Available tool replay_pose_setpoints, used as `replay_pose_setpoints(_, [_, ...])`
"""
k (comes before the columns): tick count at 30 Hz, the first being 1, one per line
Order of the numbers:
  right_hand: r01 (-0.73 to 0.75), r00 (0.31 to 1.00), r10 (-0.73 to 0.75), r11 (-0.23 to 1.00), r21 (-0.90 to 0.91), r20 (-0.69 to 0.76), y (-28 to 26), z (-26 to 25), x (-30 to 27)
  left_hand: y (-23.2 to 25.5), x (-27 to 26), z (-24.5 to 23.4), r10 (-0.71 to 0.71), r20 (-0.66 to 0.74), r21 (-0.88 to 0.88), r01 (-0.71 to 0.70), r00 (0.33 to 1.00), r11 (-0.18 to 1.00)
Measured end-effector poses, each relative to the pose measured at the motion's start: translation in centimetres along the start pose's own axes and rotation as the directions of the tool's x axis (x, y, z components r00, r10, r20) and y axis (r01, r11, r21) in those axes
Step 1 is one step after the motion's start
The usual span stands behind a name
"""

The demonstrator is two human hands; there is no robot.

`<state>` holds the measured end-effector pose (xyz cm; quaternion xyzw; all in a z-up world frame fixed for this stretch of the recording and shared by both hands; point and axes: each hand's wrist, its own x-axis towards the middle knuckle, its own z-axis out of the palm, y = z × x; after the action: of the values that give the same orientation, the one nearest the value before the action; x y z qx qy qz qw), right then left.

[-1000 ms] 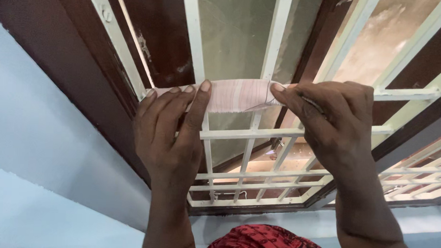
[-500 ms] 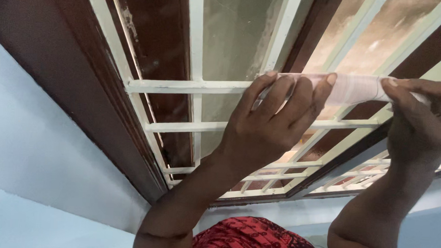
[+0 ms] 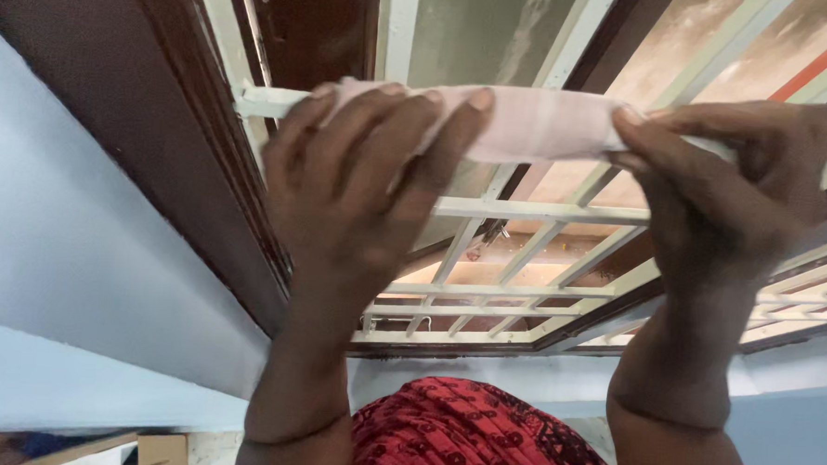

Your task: The person wipes the white metal bars of a window grille using a light-colored cloth. They systematically clean the horizontal and vertical bars, moving the cloth back and forth to remove dust or dirt from the surface.

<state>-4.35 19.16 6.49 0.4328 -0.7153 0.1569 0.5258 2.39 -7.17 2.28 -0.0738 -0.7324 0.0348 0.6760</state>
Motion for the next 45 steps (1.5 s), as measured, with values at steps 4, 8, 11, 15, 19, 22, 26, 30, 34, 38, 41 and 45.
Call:
replay_pose_setpoints(4, [0.204,0.975,-0.214,0.97,-0.135,-0.062,-2.1,2.3,2.2,-1.1,-1.1,-1.8,-0.152,-0.053,0.086,0.156,0.987,0.984])
replay_pose_setpoints(8, [0.168,0.98,-0.17,0.986,-0.022,-0.103,-1.8,3.5,0.5,-0.6,-2.7,-1.1,-0.131,-0.078,0.118,0.14,0.988,0.983])
replay_pose_setpoints(11, [0.141,0.986,-0.147,0.987,-0.076,-0.082,-1.5,4.0,-1.2,0.0,-3.5,-0.9,-0.117,0.02,0.109,0.114,0.993,0.987])
replay_pose_setpoints(15, [0.129,0.992,-0.13,0.987,-0.101,-0.003,-1.1,4.0,-2.7,1.0,-4.4,-0.9,-0.2,0.105,-0.134,0.213,0.974,0.968])
replay_pose_setpoints(19, [0.074,0.997,-0.074,0.996,0.056,0.006,-1.3,5.3,-3.6,0.8,-5.3,-1.0,-0.2,0.141,-0.166,0.222,0.97,0.961])
replay_pose_setpoints(22, [0.0,0.992,0.002,1.0,-0.009,0.127,-2.7,4.1,-4.8,0.7,-6.2,-1.1,-0.191,0.162,-0.183,0.22,0.968,0.958])
replay_pose_setpoints(26, [-0.071,0.993,0.066,0.997,0.042,0.103,-3.5,4.8,-5.4,0.3,-7.1,-1.0,-0.159,0.211,-0.213,0.204,0.965,0.956])
replay_pose_setpoints(30, [-0.133,0.988,0.128,0.99,0.055,0.087,-3.9,4.7,-6.0,0.2,-7.5,-0.9,-0.118,0.24,-0.241,0.177,0.964,0.954])
replay_pose_setpoints(34, [-0.121,0.992,0.117,0.989,0.089,0.043,-3.8,4.2,-6.1,1.0,-7.3,-0.7,-0.116,0.203,-0.227,0.162,0.972,0.96])
replay_pose_setpoints(38, [-0.201,0.979,0.203,0.977,0.069,-0.015,-3.0,3.3,-7.6,2.9,-6.9,0.6,0.001,0.16,-0.107,0.017,0.987,0.994])
replay_pose_setpoints(41, [-0.249,0.965,0.254,0.965,0.08,-0.066,-0.5,2.4,-9.3,5.0,-6.3,1.3,0.074,0.188,-0.117,-0.052,0.979,0.992])
replay_pose_setpoints(45, [-0.215,0.967,0.219,0.976,0.045,-0.133,4.0,1.7,-12.4,7.6,-5.2,2.8,0.145,0.155,-0.153,-0.122,0.977,0.981])
